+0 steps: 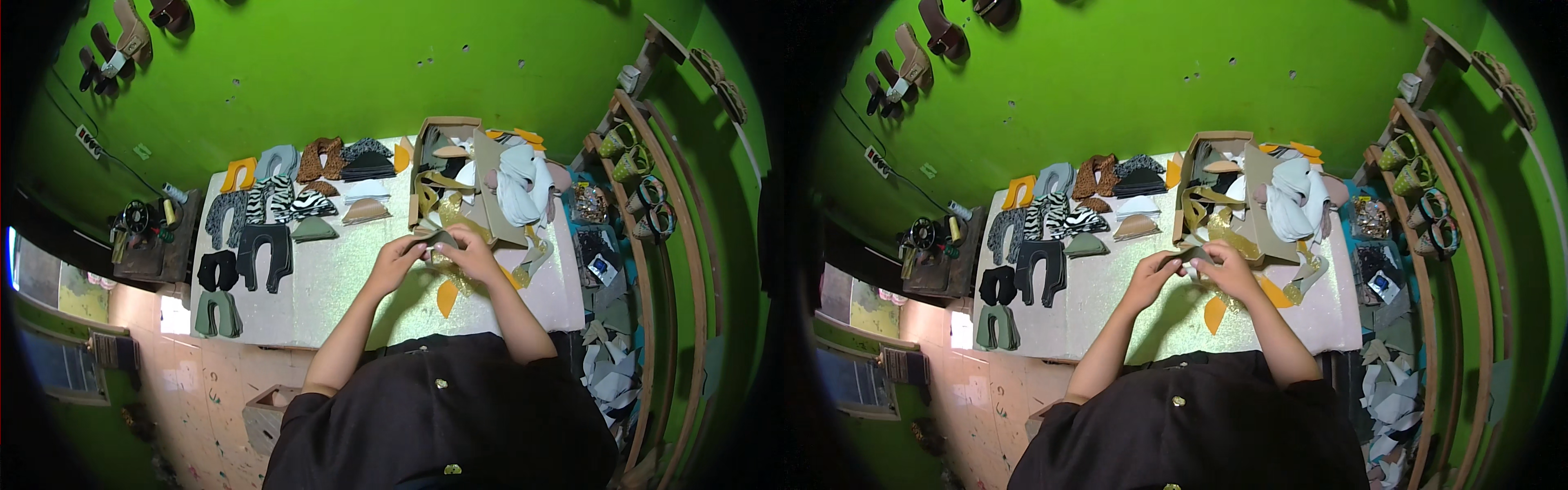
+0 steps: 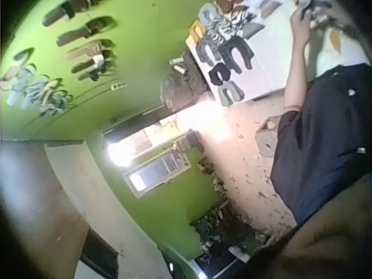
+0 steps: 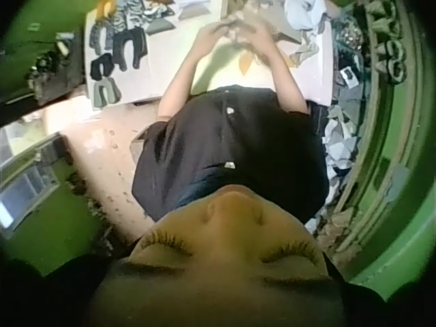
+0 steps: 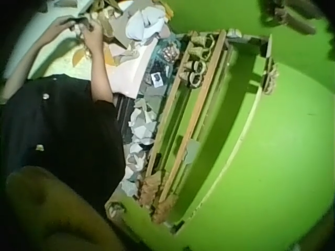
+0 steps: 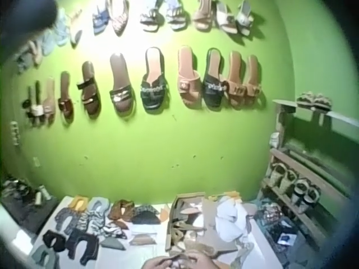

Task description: Arranging and matching cut-out leather shoe components on a table.

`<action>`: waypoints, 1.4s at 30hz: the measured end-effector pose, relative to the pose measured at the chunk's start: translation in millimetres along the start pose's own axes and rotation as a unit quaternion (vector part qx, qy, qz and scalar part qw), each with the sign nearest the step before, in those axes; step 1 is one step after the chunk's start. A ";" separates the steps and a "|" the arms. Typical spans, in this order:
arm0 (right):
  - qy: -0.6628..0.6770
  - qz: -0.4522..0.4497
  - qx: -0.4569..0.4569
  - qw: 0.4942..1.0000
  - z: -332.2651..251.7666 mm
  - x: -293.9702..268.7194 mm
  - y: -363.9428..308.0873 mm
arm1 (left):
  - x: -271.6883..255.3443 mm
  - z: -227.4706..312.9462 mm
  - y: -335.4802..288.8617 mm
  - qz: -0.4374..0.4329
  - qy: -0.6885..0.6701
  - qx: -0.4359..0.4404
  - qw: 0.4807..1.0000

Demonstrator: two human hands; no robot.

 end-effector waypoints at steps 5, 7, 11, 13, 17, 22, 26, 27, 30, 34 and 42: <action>0.168 -0.109 0.156 0.967 23.5 31.4 -27.0 | -52.5 -29.6 -47.1 0.105 0.071 -0.140 0.982; 0.149 -0.108 0.153 0.971 32.3 35.3 -29.1 | -54.5 -42.0 -61.4 0.105 0.071 -0.158 0.979; -0.180 0.043 0.057 0.981 18.0 13.5 -2.1 | -46.8 -53.0 -72.7 0.135 0.076 -0.163 0.974; -0.265 0.052 0.034 0.962 21.3 -4.1 22.1 | -40.3 -48.2 -71.8 0.151 0.067 -0.160 0.973; -0.406 -0.070 0.110 0.905 51.7 -21.0 63.0 | -33.0 -38.2 -61.0 0.141 0.065 -0.130 0.979; -0.506 -0.196 0.130 0.830 55.0 -3.8 79.9 | -34.2 -52.9 -57.4 0.148 0.043 -0.104 0.983; -0.521 -0.179 0.003 0.835 74.8 -6.7 85.2 | -26.0 -46.9 -58.9 0.166 -0.011 -0.110 0.980; -0.520 -0.180 0.006 0.835 77.3 -12.6 88.3 | -22.6 -36.0 -58.6 0.165 -0.011 -0.113 0.980; -0.460 -0.098 -0.031 0.882 78.6 -29.7 102.6 | -17.7 -24.0 -57.0 0.203 -0.009 -0.102 0.974; -0.496 -0.193 -0.017 0.847 79.6 -33.1 99.9 | -15.0 -27.6 -43.0 0.190 0.027 -0.076 0.978; -0.571 -0.299 -0.053 0.763 94.9 -28.1 86.7 | -8.0 -20.3 -3.5 0.074 0.173 -0.012 0.982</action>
Point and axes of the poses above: each hand's wrist, its own y-axis towards the middle knuckle, its own x-axis out of the palm, z = x × y, the point moved 1 cm from there along y, towards the middle knuckle, and after that the axes turned 1 degree about -y, right-handed, at the moved point
